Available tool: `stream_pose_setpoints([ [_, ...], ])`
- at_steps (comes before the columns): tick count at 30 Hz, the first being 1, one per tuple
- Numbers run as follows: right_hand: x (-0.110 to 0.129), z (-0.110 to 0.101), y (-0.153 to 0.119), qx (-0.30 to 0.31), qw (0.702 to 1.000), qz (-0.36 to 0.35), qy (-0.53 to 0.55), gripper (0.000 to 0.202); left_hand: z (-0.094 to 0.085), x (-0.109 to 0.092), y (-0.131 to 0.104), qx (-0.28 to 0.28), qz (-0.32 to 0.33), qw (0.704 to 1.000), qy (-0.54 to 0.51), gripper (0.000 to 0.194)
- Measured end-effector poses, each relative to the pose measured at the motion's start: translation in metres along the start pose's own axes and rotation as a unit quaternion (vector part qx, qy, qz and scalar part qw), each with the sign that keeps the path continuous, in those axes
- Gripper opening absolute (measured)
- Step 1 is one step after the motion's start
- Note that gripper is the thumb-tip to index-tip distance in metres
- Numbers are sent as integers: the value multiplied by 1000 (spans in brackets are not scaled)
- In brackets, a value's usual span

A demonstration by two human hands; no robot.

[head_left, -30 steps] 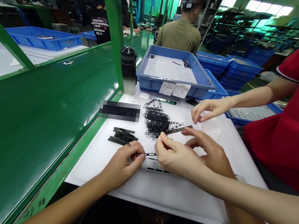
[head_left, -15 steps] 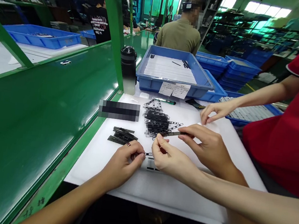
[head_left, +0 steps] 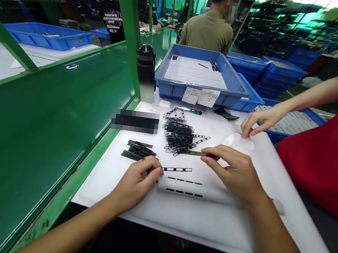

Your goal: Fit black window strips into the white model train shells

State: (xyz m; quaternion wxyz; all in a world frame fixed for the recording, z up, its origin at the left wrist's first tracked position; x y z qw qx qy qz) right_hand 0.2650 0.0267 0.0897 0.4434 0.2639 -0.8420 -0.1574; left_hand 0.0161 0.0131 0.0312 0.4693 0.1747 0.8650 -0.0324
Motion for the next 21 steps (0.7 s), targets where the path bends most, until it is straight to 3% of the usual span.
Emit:
stream_pose_setpoints([
  [8,9,6,-1,6,999,-32,9,13,-1,-2,0,0,-20,1000,-14,22],
  [21,7,0,-4,-44,998,-19,30,14,2,-5,0,12,32,999,37,21],
])
Point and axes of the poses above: each hand's wrist, its own y-axis towards the middle knuckle, its own z-axis out of the palm, x = y × z, the point moved 4 cm from there along y, towards the middle knuckle, and after that the axes turned 14 degrees about y, right-handed, at the moved point
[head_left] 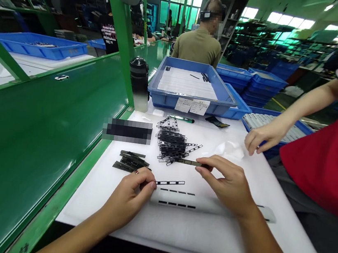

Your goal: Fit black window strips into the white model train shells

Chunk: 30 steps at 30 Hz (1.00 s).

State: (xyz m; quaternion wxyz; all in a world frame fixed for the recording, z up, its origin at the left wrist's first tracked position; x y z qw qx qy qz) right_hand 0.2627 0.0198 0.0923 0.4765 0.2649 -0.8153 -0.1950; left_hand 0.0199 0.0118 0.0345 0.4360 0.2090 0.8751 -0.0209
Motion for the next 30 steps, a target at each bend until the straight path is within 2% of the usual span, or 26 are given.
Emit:
stream_pose_setpoints([
  [30,-1,0,-4,28,998,51,10,11,1,1,-2,3,5,1000,9,20],
])
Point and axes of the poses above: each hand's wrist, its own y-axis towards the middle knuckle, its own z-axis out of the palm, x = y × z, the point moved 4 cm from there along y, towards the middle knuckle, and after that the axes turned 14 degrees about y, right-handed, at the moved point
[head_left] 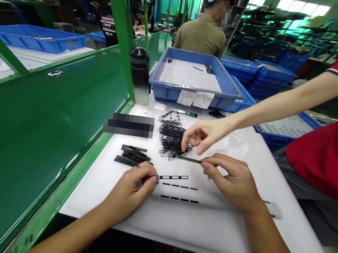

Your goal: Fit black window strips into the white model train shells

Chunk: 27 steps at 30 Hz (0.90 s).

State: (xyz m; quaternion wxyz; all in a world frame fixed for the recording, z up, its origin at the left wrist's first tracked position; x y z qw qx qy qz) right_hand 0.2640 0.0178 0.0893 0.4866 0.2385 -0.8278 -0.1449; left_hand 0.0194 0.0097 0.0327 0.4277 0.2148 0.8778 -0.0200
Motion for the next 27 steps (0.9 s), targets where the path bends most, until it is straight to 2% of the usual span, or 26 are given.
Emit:
stream_pose_setpoints([
  [13,2,-1,1,-7,999,37,15,16,-1,0,1,0,-9,1000,-3,20],
  [20,11,15,-2,109,986,107,61,24,-3,1,2,-30,-21,999,-40,21],
  [27,12,28,-5,114,986,114,31,22,-2,1,2,-27,-19,997,-77,22],
])
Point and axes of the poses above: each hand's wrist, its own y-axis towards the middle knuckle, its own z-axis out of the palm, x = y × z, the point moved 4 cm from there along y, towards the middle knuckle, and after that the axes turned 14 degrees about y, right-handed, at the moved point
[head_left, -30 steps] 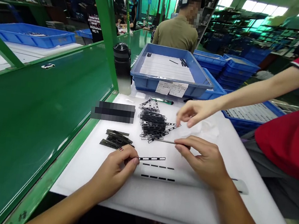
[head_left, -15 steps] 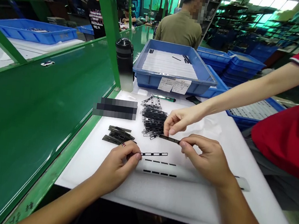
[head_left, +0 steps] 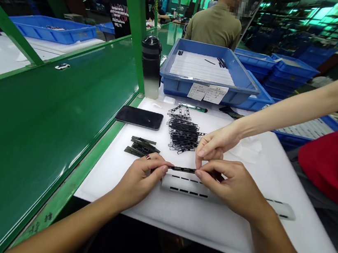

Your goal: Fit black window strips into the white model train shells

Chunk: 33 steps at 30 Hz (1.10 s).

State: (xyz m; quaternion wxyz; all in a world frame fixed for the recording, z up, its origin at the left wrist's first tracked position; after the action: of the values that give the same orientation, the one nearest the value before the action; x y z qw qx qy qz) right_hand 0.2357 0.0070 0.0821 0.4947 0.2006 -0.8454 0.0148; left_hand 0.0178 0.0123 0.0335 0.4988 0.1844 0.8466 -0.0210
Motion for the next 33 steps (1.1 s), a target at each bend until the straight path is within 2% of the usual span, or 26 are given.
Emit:
stream_pose_setpoints([
  [6,3,8,2,-15,999,-27,-14,23,-2,2,1,-14,5,999,-30,22],
  [10,6,9,2,-25,999,-39,-3,19,-6,4,2,-29,-14,998,-50,21],
  [14,7,9,1,-38,999,-35,-14,19,-6,-1,1,-26,13,999,-43,21],
  [20,-1,12,2,-10,1000,3,-10,20,-2,-3,-1,-8,37,999,-20,23],
  [25,1,10,2,-26,999,-16,-17,18,-2,-5,-2,-13,58,998,-3,22],
  [29,-1,11,1,-10,1000,2,-8,17,-1,-6,-3,-13,58,998,-2,23],
  [33,0,10,2,-7,1000,-8,-5,15,-1,-6,-3,-9,69,998,-4,24],
])
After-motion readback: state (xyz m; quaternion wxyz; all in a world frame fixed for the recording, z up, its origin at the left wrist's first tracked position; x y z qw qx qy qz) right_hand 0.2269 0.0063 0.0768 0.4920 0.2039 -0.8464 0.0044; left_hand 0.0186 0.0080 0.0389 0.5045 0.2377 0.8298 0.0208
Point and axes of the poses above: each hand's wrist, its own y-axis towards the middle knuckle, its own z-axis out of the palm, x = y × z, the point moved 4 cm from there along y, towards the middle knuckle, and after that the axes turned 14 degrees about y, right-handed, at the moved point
